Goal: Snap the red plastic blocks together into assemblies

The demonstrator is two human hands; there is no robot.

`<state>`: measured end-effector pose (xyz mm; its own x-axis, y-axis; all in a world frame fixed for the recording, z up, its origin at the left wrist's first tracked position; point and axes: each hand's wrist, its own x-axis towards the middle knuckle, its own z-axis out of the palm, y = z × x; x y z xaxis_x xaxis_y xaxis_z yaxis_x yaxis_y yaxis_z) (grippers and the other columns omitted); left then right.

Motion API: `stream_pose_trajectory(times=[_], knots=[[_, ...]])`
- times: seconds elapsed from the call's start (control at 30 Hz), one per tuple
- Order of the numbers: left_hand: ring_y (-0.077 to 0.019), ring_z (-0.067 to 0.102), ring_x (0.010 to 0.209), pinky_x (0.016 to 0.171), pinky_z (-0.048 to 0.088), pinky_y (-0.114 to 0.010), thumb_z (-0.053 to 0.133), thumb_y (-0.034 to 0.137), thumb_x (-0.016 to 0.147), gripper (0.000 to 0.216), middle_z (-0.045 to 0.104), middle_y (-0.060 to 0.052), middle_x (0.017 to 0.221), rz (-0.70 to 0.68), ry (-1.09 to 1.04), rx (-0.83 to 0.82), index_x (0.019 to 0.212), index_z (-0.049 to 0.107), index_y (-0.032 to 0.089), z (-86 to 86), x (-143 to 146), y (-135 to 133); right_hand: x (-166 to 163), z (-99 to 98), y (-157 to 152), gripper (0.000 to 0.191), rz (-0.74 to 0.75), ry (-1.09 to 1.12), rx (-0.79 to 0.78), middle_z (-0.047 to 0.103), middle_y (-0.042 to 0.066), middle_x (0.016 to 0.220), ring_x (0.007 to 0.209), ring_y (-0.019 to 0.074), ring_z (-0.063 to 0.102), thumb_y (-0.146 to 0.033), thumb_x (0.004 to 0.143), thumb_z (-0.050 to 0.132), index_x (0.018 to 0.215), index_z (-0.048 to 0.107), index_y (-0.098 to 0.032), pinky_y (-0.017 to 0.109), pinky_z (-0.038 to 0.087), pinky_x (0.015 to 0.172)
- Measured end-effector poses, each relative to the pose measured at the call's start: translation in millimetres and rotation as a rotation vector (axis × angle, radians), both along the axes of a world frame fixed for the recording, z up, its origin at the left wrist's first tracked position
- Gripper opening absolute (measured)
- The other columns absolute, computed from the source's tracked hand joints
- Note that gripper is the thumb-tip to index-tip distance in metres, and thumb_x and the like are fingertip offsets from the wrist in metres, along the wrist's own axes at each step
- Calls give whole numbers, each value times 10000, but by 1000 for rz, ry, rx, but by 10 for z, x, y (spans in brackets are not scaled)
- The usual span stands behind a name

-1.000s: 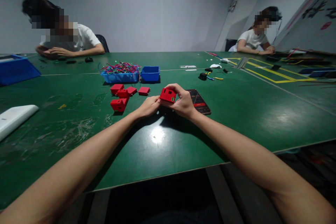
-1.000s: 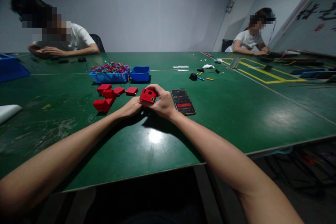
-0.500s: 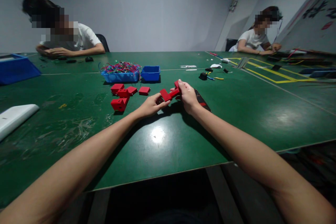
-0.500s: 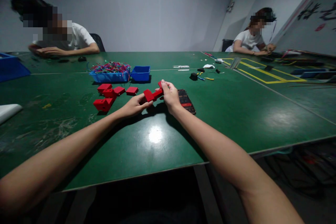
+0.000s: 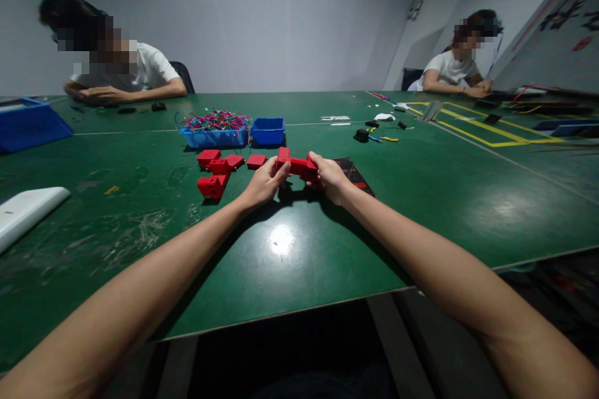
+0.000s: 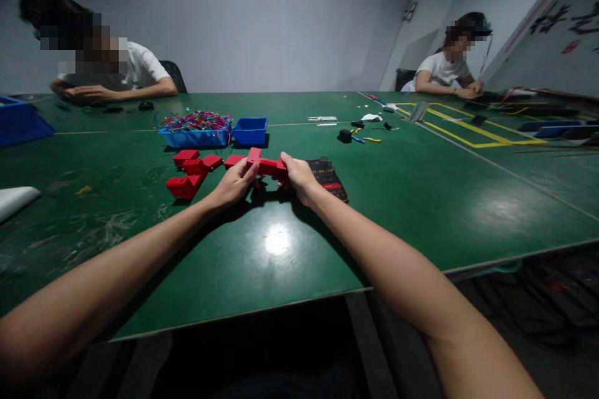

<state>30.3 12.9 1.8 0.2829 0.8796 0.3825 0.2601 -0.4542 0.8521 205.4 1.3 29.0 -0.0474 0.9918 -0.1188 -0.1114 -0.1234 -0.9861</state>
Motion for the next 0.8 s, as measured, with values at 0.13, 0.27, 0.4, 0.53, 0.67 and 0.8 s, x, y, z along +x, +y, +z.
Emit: stream_pose_trajectory(times=[0.13,0.27,0.4,0.53,0.67,0.8], knots=[[-123,567,559,546,448,-255,493,742,816,587,610,-4,712,25,-73,-61,966,532,176,67,14,-33,-29,16,-30,317,76,77,-180,589,12,533,381,95,458,-434,955,455,814,570,-174,200,314,380],[-117,535,528,516,417,-244,502,764,791,580,568,13,598,106,-84,-92,810,519,184,88,8,-29,-17,31,-41,358,118,172,-179,595,10,544,409,106,501,-504,943,466,877,596,-176,204,349,397],[-106,496,489,514,391,-248,405,767,831,621,533,-2,522,167,-74,-140,634,481,184,72,-10,10,-8,42,-63,346,217,141,-63,661,19,664,482,94,572,-512,896,577,934,627,-171,182,376,425],[-105,509,500,517,402,-246,450,772,803,606,555,3,567,121,-122,-174,706,509,177,63,-5,12,-17,28,-63,348,195,77,-27,665,29,656,472,79,562,-484,914,571,870,636,-145,173,365,426],[-130,591,646,579,455,-245,703,644,707,583,649,-21,796,56,-122,-118,998,547,163,50,21,-20,-15,11,-39,417,170,32,-59,648,39,602,458,94,571,-520,943,498,857,627,-134,179,350,412],[-129,598,686,606,468,-245,707,585,740,586,659,-42,891,26,-94,-79,1087,523,149,29,30,-28,-13,16,-34,345,192,5,-49,633,16,593,452,94,580,-455,985,430,949,593,-153,169,347,417]])
